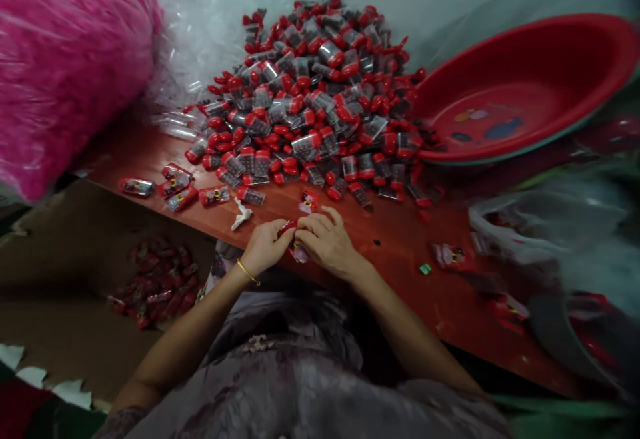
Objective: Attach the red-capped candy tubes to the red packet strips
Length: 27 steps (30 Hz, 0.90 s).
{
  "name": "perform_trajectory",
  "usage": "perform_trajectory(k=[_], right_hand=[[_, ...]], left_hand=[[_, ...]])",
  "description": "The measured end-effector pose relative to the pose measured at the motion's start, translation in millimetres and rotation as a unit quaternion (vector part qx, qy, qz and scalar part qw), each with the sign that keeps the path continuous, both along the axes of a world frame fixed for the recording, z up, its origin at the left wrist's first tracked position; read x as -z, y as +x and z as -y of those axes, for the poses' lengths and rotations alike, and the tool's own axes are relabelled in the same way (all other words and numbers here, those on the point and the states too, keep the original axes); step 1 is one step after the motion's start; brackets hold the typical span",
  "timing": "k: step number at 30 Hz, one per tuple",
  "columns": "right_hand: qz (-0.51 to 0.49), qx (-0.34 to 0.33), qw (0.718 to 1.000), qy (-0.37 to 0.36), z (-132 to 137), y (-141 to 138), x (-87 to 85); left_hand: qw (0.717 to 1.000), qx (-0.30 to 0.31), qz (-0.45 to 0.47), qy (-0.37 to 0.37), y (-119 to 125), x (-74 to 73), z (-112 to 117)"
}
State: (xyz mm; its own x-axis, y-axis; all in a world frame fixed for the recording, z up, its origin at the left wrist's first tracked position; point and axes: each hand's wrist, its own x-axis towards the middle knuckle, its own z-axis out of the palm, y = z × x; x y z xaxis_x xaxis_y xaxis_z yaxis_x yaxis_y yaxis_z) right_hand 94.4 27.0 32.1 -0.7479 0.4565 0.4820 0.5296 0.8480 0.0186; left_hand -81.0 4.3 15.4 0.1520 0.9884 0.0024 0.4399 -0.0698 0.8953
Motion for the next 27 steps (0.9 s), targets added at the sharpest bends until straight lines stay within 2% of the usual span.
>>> perform_trajectory(k=[7,10,12,15,17,19,21,24,27], right_hand=[[0.104,-0.008,0.994,0.044,0,-19,-8.6],[0.162,0.002,0.986,0.030,-2,-16,-3.5],[0.183,0.016,0.983,0.009,-1,-5,5.1],[0.187,0.037,0.981,-0.024,5,27,21.7],[0.158,0.056,0.985,-0.039,11,53,31.1],[0.110,0.097,0.987,-0.060,18,75,36.4],[0.053,0.159,0.983,-0.079,22,88,36.5],[-0.061,0.243,0.958,-0.138,22,79,30.5],[-0.134,0.271,0.924,-0.234,13,45,25.0]], left_hand=[[0.998,0.005,-0.062,0.006,-17,-9.5,2],[0.995,-0.047,-0.089,0.014,-21,-7.3,2],[0.992,-0.099,-0.080,0.017,-26,-3.6,-3],[0.983,-0.180,0.012,0.019,-38,2.4,-16],[0.973,-0.209,0.093,0.016,-43,5.5,-25],[0.970,-0.193,0.148,0.005,-40,8.5,-32],[0.975,-0.161,0.155,-0.014,-31,12.3,-36],[0.988,-0.136,0.070,-0.034,-10,16.2,-35],[0.986,-0.119,-0.111,-0.024,2,12.5,-34]])
